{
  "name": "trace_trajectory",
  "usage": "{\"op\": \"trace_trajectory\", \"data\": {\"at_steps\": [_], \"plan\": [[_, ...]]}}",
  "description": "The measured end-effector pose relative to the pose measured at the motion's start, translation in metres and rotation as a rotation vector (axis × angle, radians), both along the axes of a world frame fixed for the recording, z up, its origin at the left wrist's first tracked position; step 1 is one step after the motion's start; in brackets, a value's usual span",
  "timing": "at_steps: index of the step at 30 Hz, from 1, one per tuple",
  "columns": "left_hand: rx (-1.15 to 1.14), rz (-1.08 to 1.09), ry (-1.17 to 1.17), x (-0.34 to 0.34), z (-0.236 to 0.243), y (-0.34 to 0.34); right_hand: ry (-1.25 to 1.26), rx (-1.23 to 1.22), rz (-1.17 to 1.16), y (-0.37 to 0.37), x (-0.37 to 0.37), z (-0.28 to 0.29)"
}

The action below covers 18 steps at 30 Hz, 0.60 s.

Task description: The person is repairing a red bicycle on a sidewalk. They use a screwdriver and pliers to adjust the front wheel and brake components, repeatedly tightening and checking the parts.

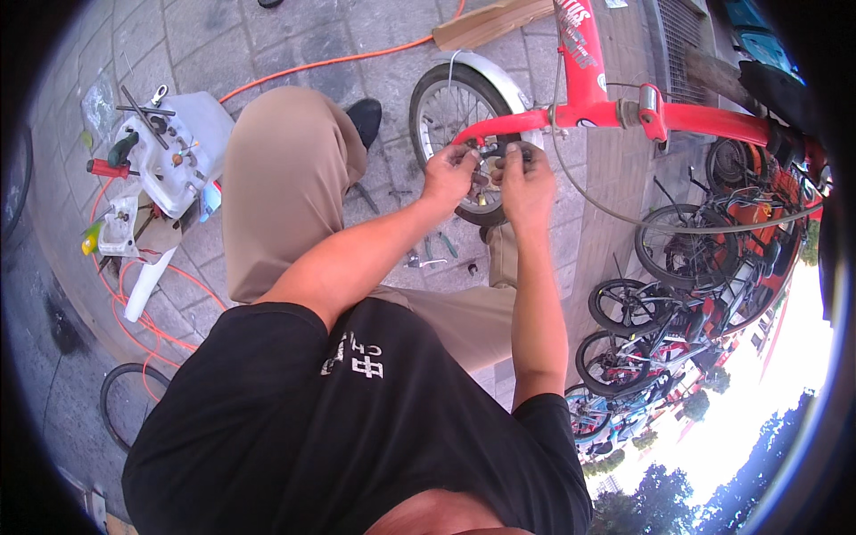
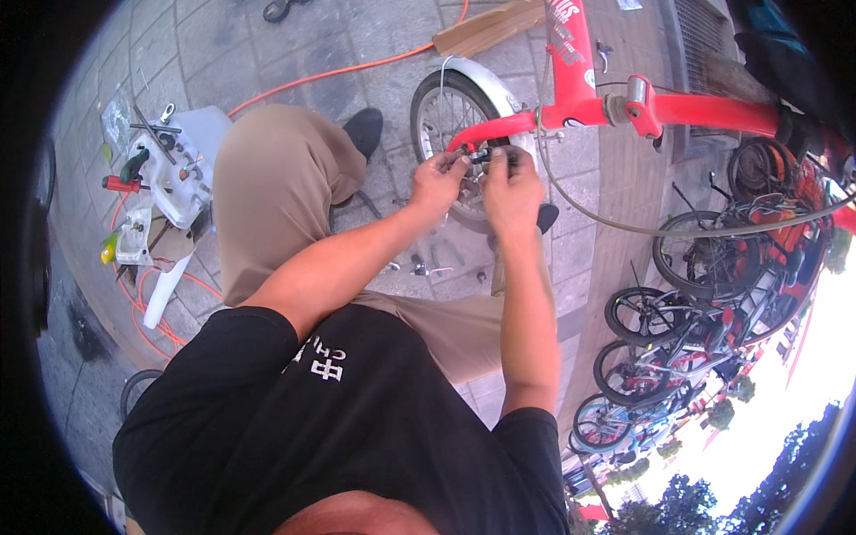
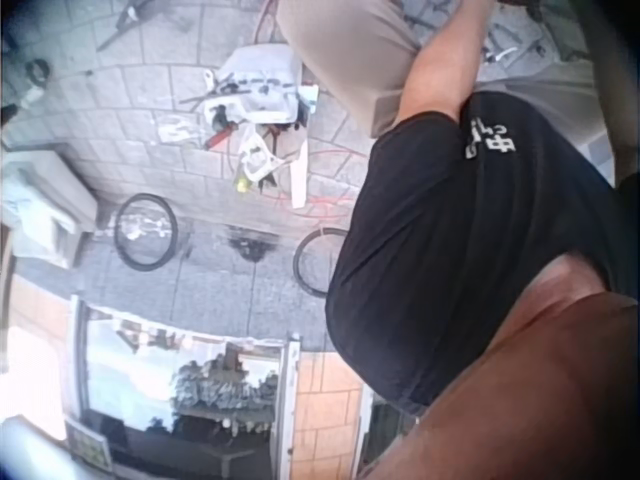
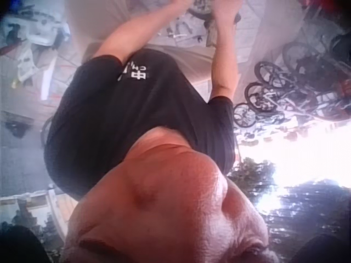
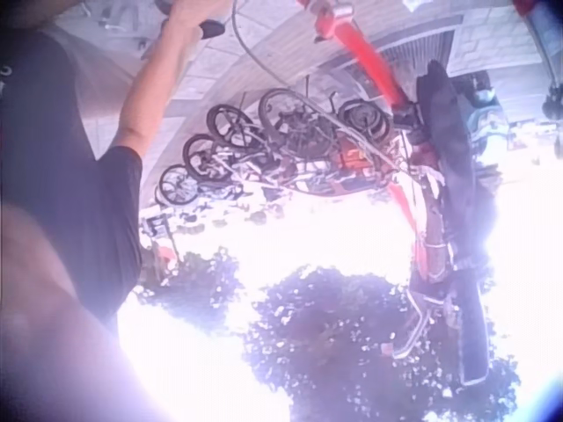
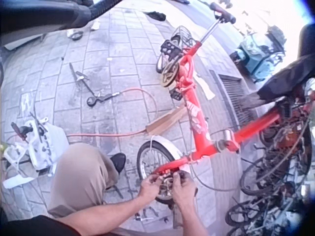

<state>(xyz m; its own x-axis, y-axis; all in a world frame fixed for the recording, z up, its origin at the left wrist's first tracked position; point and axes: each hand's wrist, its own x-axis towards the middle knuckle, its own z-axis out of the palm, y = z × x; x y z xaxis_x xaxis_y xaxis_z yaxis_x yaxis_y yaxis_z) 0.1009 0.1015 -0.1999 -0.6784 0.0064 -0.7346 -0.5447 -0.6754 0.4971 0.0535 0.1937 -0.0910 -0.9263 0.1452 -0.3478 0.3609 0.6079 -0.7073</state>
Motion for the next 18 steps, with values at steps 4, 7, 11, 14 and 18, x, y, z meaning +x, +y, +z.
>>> {"op": "trace_trajectory", "data": {"at_steps": [4,7,11,14,18], "plan": [[0.061,0.013,-0.021,-0.005,-0.006,-0.002,-0.022,-0.063,-0.014,-0.002,-0.003,0.007],[0.025,0.013,-0.049,-0.004,-0.001,-0.001,-0.02,-0.122,-0.112,0.003,-0.006,0.001],[-0.032,-0.007,-0.011,-0.004,0.009,-0.005,0.038,-0.045,-0.019,0.012,0.0,0.0],[-0.034,-0.055,-0.007,-0.006,0.006,-0.007,0.009,-0.073,-0.067,0.01,-0.008,0.01],[0.069,-0.073,0.012,-0.006,-0.015,-0.012,0.067,0.001,0.073,0.004,-0.001,0.019]]}}
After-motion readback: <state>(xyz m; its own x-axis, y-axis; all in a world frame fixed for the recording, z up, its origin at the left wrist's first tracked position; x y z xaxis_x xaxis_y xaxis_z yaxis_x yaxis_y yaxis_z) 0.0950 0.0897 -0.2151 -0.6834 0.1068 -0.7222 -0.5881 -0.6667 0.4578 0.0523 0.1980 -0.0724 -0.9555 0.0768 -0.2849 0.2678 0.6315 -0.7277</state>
